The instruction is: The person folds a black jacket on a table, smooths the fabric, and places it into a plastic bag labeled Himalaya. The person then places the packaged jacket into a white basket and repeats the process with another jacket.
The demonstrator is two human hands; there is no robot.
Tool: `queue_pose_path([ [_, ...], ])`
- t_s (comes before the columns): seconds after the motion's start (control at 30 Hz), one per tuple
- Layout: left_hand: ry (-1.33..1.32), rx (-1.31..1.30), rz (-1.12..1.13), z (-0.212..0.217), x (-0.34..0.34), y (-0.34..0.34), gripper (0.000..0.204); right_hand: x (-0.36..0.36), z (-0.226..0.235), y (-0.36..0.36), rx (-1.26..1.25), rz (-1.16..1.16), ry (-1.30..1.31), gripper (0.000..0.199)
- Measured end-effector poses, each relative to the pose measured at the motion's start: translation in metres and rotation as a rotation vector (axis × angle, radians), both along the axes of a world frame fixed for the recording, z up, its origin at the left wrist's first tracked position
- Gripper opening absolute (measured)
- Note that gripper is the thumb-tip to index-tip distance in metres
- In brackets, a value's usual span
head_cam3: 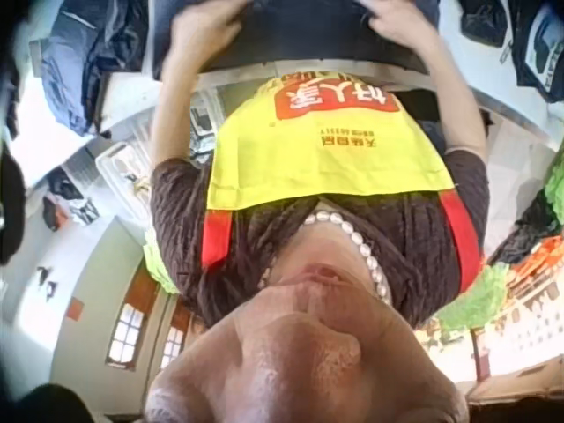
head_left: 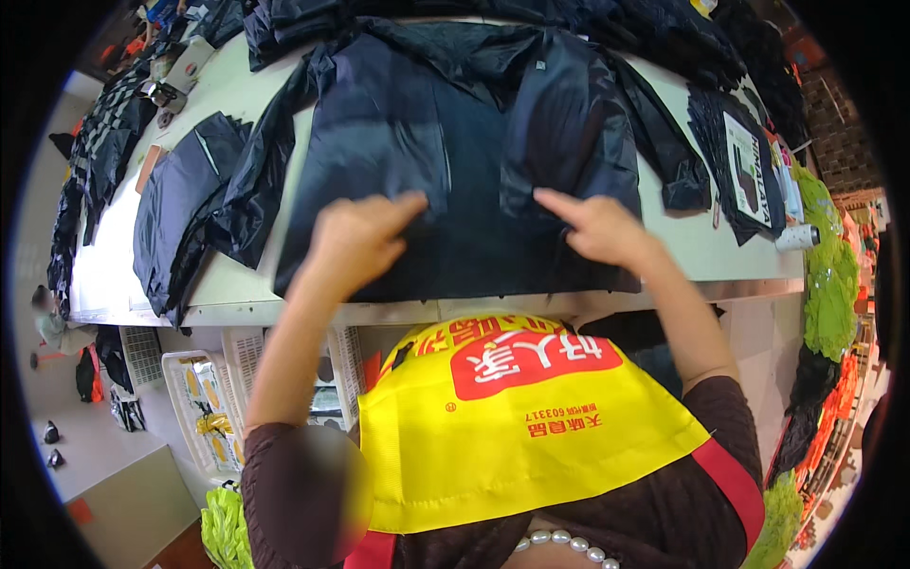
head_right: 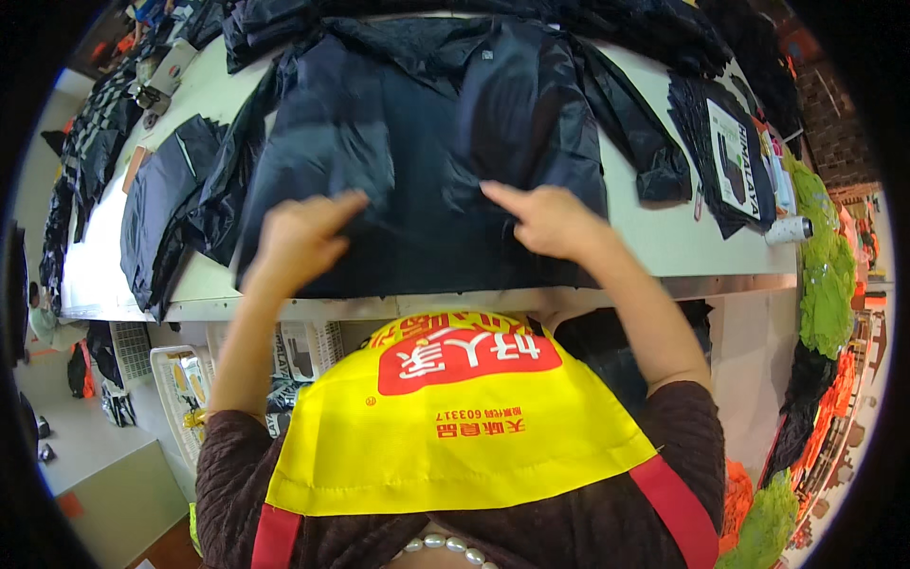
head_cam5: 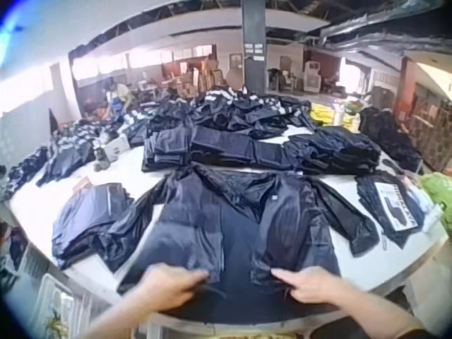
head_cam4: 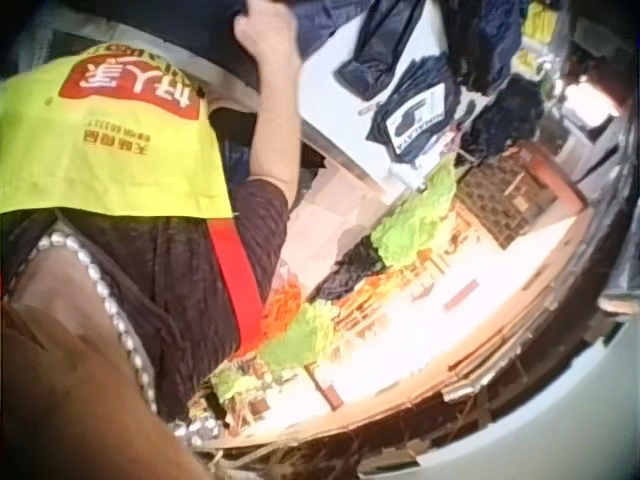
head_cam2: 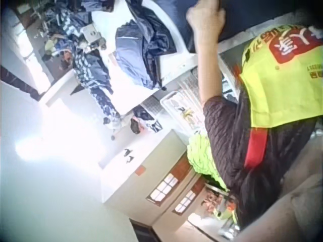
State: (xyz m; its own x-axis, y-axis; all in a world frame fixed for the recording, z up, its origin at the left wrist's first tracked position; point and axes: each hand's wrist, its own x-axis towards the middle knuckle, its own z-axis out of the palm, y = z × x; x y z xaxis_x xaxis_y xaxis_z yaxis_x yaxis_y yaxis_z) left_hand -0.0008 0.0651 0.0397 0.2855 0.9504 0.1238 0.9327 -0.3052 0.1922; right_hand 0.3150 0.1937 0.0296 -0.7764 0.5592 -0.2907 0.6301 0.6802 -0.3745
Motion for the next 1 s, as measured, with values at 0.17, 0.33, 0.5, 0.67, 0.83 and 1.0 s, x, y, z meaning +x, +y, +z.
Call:
queue_pose_path([
  [0.17,-0.207,-0.078,0.157,-0.148,0.016,-0.059,0.048,0.042,-0.120,-0.043,0.176,-0.166,-0.072,0.055],
  [0.33,-0.393,-0.123,0.278,-0.147,0.034,-0.059,0.034,-0.001,-0.079,-0.050,0.099,-0.371,-0.019,0.051],
  [0.5,-0.472,-0.243,0.392,-0.149,0.061,-0.032,0.027,-0.074,-0.113,-0.028,0.127,-0.655,0.035,0.044],
  [0.67,-0.438,-0.395,0.483,-0.142,0.068,-0.019,0.028,-0.050,-0.154,-0.011,0.116,-0.580,0.023,0.040],
  [0.83,-0.437,-0.286,0.448,-0.153,0.087,0.009,0.035,-0.052,-0.127,0.003,0.079,-0.707,0.049,0.060],
  [1.0,-0.347,-0.385,0.292,-0.156,0.128,0.035,0.044,-0.068,-0.109,0.045,0.013,-0.803,-0.111,0.054],
])
